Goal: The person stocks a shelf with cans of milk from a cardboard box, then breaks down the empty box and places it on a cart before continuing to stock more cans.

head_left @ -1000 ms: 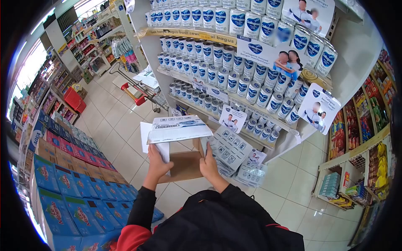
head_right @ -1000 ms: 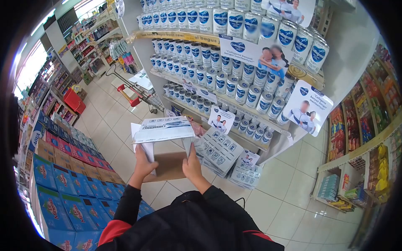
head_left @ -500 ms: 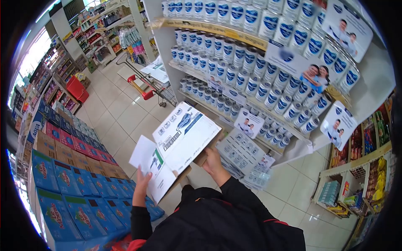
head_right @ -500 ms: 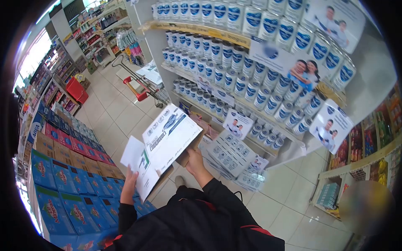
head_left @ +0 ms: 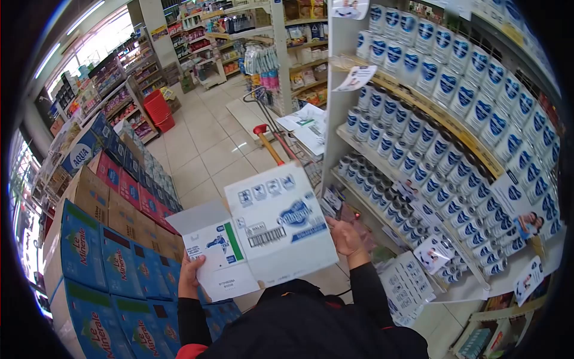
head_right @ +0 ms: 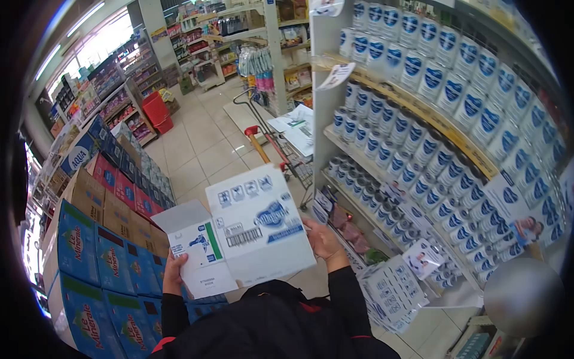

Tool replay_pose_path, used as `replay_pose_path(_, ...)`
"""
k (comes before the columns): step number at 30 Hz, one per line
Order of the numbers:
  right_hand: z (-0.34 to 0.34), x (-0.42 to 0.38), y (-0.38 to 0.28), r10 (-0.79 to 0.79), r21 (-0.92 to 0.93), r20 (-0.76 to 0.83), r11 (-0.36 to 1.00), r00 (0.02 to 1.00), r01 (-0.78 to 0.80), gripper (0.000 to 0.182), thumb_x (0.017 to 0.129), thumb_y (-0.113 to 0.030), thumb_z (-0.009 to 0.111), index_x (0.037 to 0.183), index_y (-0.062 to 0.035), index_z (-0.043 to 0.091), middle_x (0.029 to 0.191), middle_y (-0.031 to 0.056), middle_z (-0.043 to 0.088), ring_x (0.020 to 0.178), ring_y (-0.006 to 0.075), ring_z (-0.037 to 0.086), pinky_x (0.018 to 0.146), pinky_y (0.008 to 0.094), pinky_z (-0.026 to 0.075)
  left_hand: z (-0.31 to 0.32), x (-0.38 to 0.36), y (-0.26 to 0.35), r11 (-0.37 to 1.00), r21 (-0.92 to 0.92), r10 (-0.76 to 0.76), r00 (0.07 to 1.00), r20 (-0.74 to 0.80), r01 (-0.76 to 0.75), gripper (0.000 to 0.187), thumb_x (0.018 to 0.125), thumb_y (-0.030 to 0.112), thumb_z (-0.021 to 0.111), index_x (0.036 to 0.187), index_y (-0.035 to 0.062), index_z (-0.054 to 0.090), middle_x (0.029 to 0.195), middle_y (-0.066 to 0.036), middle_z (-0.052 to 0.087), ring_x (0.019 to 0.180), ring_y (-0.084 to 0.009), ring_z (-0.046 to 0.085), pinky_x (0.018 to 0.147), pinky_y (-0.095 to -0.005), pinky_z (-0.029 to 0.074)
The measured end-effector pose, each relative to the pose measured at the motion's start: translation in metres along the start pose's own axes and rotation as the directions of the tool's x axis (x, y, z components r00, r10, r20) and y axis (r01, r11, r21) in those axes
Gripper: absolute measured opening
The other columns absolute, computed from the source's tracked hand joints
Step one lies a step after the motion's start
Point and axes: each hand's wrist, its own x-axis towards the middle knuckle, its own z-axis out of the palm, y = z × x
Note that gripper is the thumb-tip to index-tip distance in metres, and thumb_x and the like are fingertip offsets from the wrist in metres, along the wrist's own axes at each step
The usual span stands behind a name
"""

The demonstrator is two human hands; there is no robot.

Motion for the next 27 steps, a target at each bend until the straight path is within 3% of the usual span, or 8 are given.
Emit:
replay_pose_path(2,-0.01,0.029,0.002,0.057,-0.659,-0.255,0.72,0.965,-0.217,0.057,0.076,-0.016,0.061,0.124,-0.0038,0.034,0.116,0.0098,0.049,0.106,0.0212,0.048,0.09,0.0341,0.037,-0.017,0.019,0.012,0.999,0.054,-0.012,1.0,0.019,0.011,0.055,0.064,0.003,0.064,0.114,0.0046,0.04,0.104,-0.013,0.055,0.09,-0.0245,0.058,0.076,-0.0367,0.048)
replay_pose_path(5,-0.013,0.055,0.01,-0.048,-0.771,-0.21,0.623,0.977,-0.135,0.05,0.075,-0.003,0.061,0.119,-0.002,0.039,0.109,0.0059,0.053,0.098,0.0136,0.051,0.084,0.0276,0.04,-0.016,0.045,0.042,0.992,0.12,-0.053,0.994,0.093,0.042,0.052,0.063,0.007,0.066,0.11,0.0031,0.045,0.1,-0.011,0.057,0.088,-0.0219,0.058,0.078,-0.0345,0.047)
replay_pose_path(7,-0.028,0.071,0.008,-0.047,-0.802,-0.193,0.583,0.98,-0.13,0.048,0.073,-0.004,0.063,0.116,-0.0013,0.042,0.105,0.0063,0.055,0.095,0.0128,0.051,0.082,0.0263,0.041,0.006,0.07,0.072,0.975,-0.024,0.22,0.969,0.112,-0.219,0.047,0.064,0.009,0.067,0.106,0.0003,0.049,0.096,-0.009,0.059,0.087,-0.0204,0.058,0.078,-0.0326,0.045)
replay_pose_path(14,-0.078,0.165,-0.03,-0.457,-0.845,-0.134,0.516,0.879,0.14,0.042,0.073,-0.006,0.065,0.11,0.0006,0.046,0.098,0.0048,0.056,0.09,0.0134,0.052,0.081,0.027,0.04,0.041,0.191,0.127,0.866,0.425,0.241,0.965,0.106,-0.263,0.063,0.067,0.018,0.068,0.121,0.0027,0.038,0.11,-0.009,0.051,0.097,-0.0174,0.051,0.077,-0.0289,0.042)
replay_pose_path(16,-0.087,0.21,-0.065,-0.537,-0.768,-0.047,0.559,0.842,0.313,0.044,0.073,-0.005,0.064,0.112,0.0003,0.044,0.102,0.0053,0.055,0.093,0.0141,0.051,0.082,0.0279,0.04,0.102,0.214,0.154,0.666,0.432,0.588,0.784,0.199,-0.609,0.072,0.07,0.022,0.066,0.129,0.0064,0.027,0.121,-0.01,0.042,0.105,-0.0171,0.044,0.08,-0.0279,0.038)
replay_pose_path(21,-0.066,0.346,-0.167,-0.805,-0.572,-0.133,0.539,0.578,0.618,0.053,0.076,0.006,0.053,0.124,-0.0042,0.033,0.119,0.0062,0.043,0.11,0.0178,0.041,0.09,0.0314,0.035,0.127,0.289,0.16,0.723,0.389,0.577,0.809,0.114,-0.571,0.072,0.074,0.025,0.062,0.132,0.0093,0.023,0.126,-0.01,0.036,0.104,-0.0193,0.041,0.081,-0.0279,0.037)
replay_pose_path(23,-0.058,0.398,-0.202,-0.847,-0.552,0.029,0.429,0.531,0.715,0.047,0.078,0.006,0.051,0.121,-0.0027,0.036,0.116,0.0066,0.046,0.107,0.0171,0.043,0.091,0.0308,0.034,0.127,0.319,0.147,0.782,0.39,0.507,0.86,0.054,-0.486,0.071,0.075,0.024,0.062,0.132,0.0095,0.023,0.125,-0.01,0.037,0.104,-0.0189,0.041,0.08,-0.0277,0.038)
replay_pose_path(27,-0.082,0.459,-0.246,-0.908,-0.763,0.121,0.173,0.4,0.623,0.042,0.077,0.001,0.056,0.116,0.0042,0.039,0.112,0.0108,0.049,0.101,0.0174,0.047,0.09,0.0292,0.033,0.102,0.349,0.119,0.867,0.296,0.457,0.877,-0.147,-0.402,0.063,0.078,0.016,0.057,0.131,0.0094,0.024,0.123,-0.01,0.039,0.102,-0.0169,0.044,0.077,-0.0253,0.041)
